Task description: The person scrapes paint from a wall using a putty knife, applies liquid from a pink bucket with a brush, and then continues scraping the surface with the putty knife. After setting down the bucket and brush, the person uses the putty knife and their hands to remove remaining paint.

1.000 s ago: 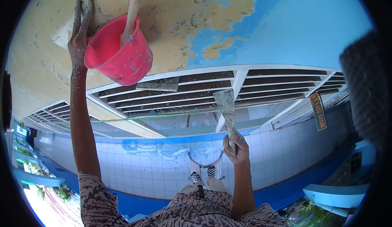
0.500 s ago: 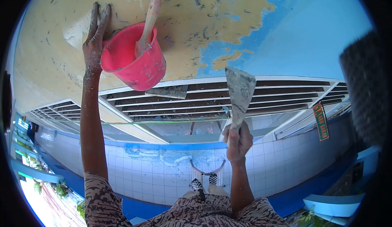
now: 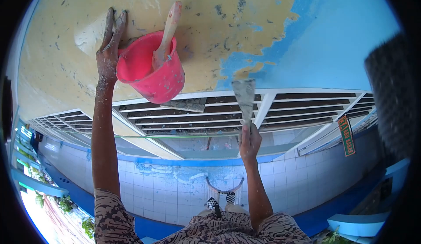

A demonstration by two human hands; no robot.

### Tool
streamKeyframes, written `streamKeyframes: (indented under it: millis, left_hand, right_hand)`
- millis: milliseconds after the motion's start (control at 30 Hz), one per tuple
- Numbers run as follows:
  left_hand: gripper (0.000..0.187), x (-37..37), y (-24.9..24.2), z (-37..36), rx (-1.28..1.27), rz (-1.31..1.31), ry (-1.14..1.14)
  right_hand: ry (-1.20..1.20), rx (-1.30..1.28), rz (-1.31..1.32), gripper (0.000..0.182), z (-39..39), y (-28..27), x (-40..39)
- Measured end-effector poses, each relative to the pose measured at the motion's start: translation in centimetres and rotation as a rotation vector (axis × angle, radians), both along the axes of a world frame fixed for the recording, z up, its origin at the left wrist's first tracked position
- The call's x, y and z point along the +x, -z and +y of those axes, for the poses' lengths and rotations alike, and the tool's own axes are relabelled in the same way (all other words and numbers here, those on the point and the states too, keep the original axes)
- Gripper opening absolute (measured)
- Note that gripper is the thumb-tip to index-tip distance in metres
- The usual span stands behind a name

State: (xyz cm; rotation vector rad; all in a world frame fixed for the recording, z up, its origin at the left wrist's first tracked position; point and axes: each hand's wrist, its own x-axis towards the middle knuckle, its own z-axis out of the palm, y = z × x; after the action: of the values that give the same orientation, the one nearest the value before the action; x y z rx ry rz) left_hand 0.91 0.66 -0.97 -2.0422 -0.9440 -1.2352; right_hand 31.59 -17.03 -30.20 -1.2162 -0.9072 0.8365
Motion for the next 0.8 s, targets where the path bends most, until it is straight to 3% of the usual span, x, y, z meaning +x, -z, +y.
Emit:
streamKeyframes:
  millis: [67, 200, 300, 433, 467, 500, 600, 767, 800]
  left_hand:
    - [0.067, -0.1, 0.2, -0.2, -0.003, -0.004, -0.007]
    - [0.067, -0.1, 0.1, 0.3, -0.004, 0.003, 0.006]
    - [0.067, -0.5, 0.3, 0.1, -0.015, 0.002, -0.002]
    - [0.067, -0.5, 0.6, 0.3, -0.017, -0.001, 0.002]
    - [0.067, -0.6, 0.7, 0.3, -0.019, -0.002, 0.001]
    - [0.067, -0.7, 0.7, 0.3, -0.019, -0.003, 0.000]
    - [0.067, -0.8, 0.8, 0.4, -0.021, -0.008, 0.006]
    - [0.068, -0.8, 0.8, 0.6, -0.027, -0.003, 0.006]
    - [0.068, -0.9, 0.9, 0.6, -0.027, -0.004, 0.003]
  right_hand:
    - [0.214, 0.314, 0.058, 0.043, -0.7, -0.4, -1.0]
    - [0.044, 0.016, 0.000, 0.042, 0.1, 1.6, 1.7]
    - [0.154, 0.179, 0.092, 0.039, -1.8, -0.9, 0.9]
    - [0.216, 0.296, -0.020, 0.044, -3.3, -2.3, 0.7]
    - [0.159, 0.219, 0.050, 0.055, -4.1, -4.0, 0.7]
    - [0.159, 0.215, 0.045, 0.055, -4.4, -5.0, 0.9]
    - [-0.003, 0.087, 0.262, 0.043, -4.0, -6.5, 2.0]
    - [-0.022, 0.289, 0.234, 0.035, -0.8, -5.3, 1.3]
    - [-0.137, 0.250, 0.334, 0.033, -0.4, -5.7, 1.3]
